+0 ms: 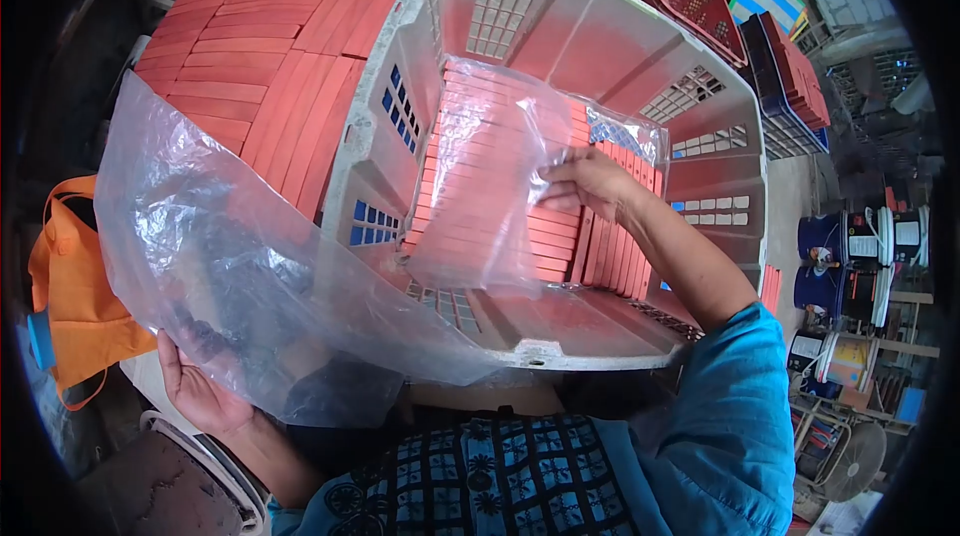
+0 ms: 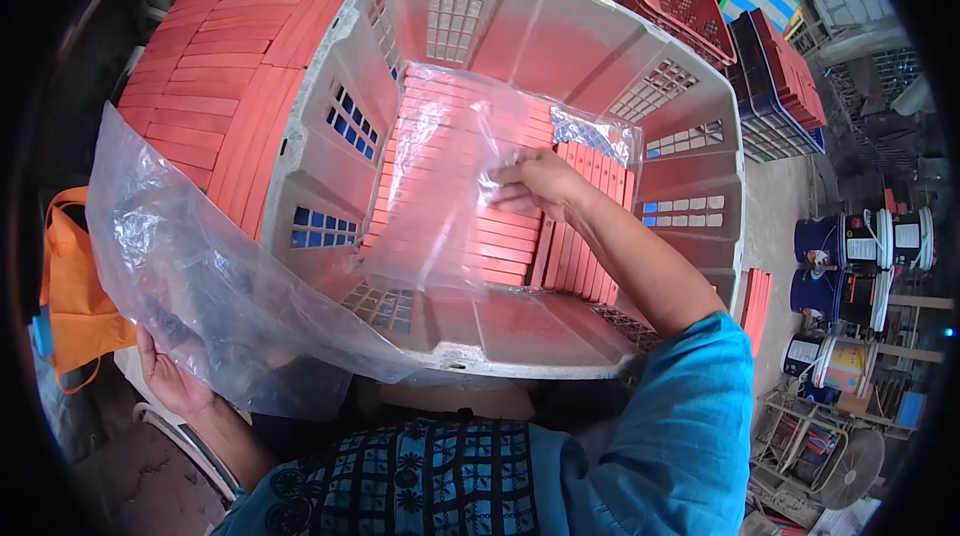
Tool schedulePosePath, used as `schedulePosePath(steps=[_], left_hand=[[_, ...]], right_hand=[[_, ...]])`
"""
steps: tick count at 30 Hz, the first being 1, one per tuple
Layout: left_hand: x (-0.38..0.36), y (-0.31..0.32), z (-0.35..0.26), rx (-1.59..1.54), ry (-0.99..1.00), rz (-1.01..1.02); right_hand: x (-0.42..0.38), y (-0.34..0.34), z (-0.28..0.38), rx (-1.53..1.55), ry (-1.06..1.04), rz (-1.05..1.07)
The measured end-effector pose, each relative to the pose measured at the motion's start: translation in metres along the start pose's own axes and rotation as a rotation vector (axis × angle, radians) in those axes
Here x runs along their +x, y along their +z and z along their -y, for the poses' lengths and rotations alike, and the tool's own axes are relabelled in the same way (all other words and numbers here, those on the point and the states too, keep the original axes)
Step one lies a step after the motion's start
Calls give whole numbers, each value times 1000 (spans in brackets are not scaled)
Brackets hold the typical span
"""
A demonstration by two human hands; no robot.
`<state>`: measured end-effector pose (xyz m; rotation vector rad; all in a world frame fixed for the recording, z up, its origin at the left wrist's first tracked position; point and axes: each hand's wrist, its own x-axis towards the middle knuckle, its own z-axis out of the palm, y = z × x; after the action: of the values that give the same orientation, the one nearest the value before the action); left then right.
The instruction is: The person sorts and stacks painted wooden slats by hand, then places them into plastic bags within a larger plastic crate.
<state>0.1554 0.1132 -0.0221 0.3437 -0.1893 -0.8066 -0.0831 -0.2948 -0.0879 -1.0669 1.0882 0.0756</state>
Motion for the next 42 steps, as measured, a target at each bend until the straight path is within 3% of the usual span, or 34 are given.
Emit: schedulePosePath(steps=[4, 6, 9, 12, 13, 16, 19, 22, 23, 26, 27, 31, 34, 38, 42], left_hand=[[1, 4, 4, 2, -29, 28], [-2, 2, 1, -11, -8, -12], [-3, -7, -1, -12, 12, 14], [-5, -8, -2, -16, 13, 35], [-5, -7, -2, -21, 7, 36], [-5, -6, -2, -7, 25, -3], [-5, -4, 1, 60, 52, -21], [-5, -5, -1, 83, 32, -14], [-6, -6, -2, 77, 25, -19], [-5, -7, -3, 36, 11, -10], [-4, -5, -1, 12, 12, -1], [-4, 4, 4, -26, 10, -34], [-8, -5, -5, 75, -1, -34], [-4, -1, -1, 30, -38, 25], [-4, 2, 1, 47, -8, -34]], right_hand=[[-5, 3, 26, 336, -335, 301], [1, -8, 16, 214, -251, 169], [10, -26, -14, -214, -25, -110], [-1, -19, -28, -1163, -613, -736], [-6, -17, -19, -1185, -841, -632], [-17, 18, -5, -1304, -1210, -502], [-25, 44, 12, -1601, -1271, -341], [-45, 65, 55, -1724, -413, -172], [-39, 61, 59, -1542, -386, -113], [-16, 55, 19, -1548, -1235, -88], [-8, 55, 5, -1622, -1120, 1], [28, 44, -33, -1703, -1045, 121], [28, 54, -26, -1522, -937, 48], [36, 61, -48, -1632, -1059, 111], [34, 79, -51, -1490, -1020, 59]])
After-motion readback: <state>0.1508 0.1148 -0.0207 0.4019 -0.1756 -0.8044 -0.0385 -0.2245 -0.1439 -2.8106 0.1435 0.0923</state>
